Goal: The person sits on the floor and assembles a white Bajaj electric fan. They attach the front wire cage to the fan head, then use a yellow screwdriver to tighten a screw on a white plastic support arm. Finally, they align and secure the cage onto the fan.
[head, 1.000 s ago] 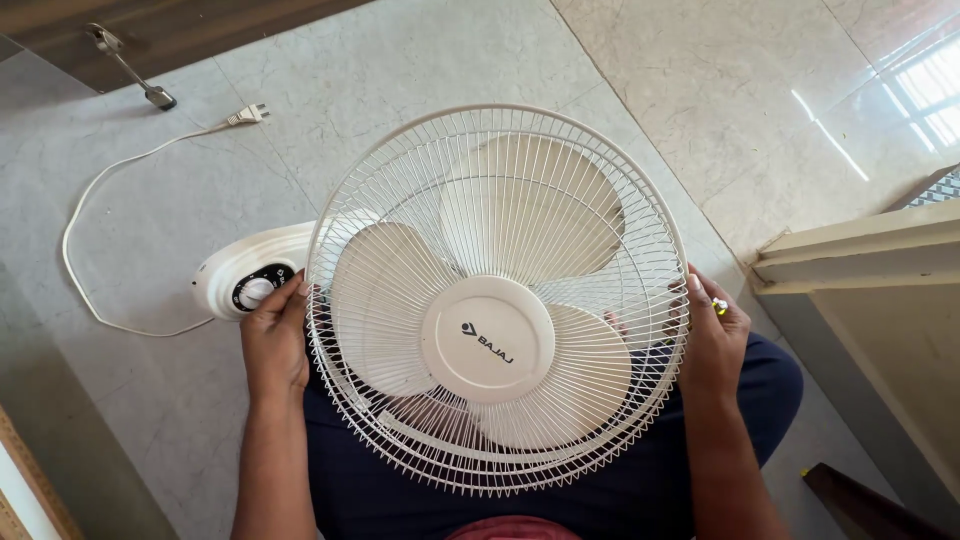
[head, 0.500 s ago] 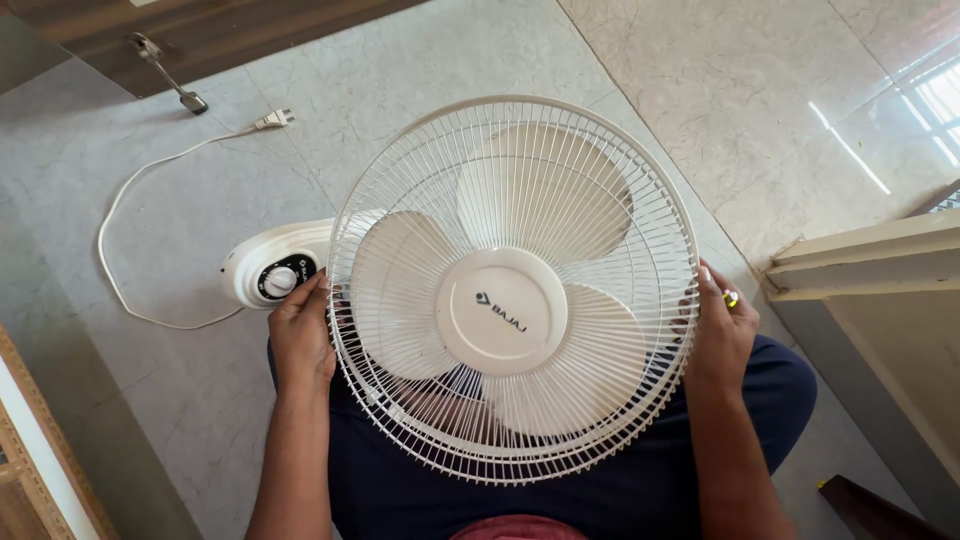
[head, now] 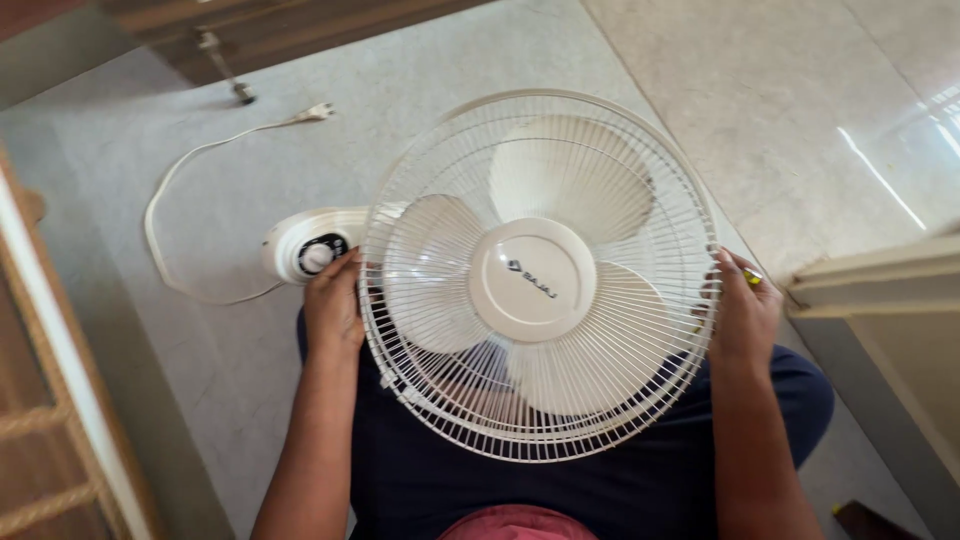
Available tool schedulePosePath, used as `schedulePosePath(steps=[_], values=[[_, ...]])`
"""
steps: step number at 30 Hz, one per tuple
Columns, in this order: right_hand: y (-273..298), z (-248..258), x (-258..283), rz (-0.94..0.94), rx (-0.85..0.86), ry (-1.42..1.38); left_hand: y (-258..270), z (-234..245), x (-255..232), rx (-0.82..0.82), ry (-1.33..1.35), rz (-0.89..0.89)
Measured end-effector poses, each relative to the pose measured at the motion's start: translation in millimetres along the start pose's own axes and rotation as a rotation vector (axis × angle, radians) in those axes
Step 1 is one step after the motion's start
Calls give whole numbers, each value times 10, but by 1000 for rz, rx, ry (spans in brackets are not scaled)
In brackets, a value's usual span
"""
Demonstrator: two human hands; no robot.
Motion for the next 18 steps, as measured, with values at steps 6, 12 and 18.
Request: schedulePosePath(steps=[6,12,18], values=[[48,34,-29,19,10,19,5,182,19,43,-77,6],[-46,-33,48,86,65,-11,-2,131,18,5,-120,12],[-420,-93,97,40,43,107,-164,-60,56,6,-32,11]])
Point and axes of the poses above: each hand's wrist, its own y-axis away from the middle knuckle, its own z-axis out of the back of the hand, x = y × z, the point moved 9 cm from there along -y, towards the middle knuckle, and after that the axes turned 10 degrees about -z, right-handed, at the moved point
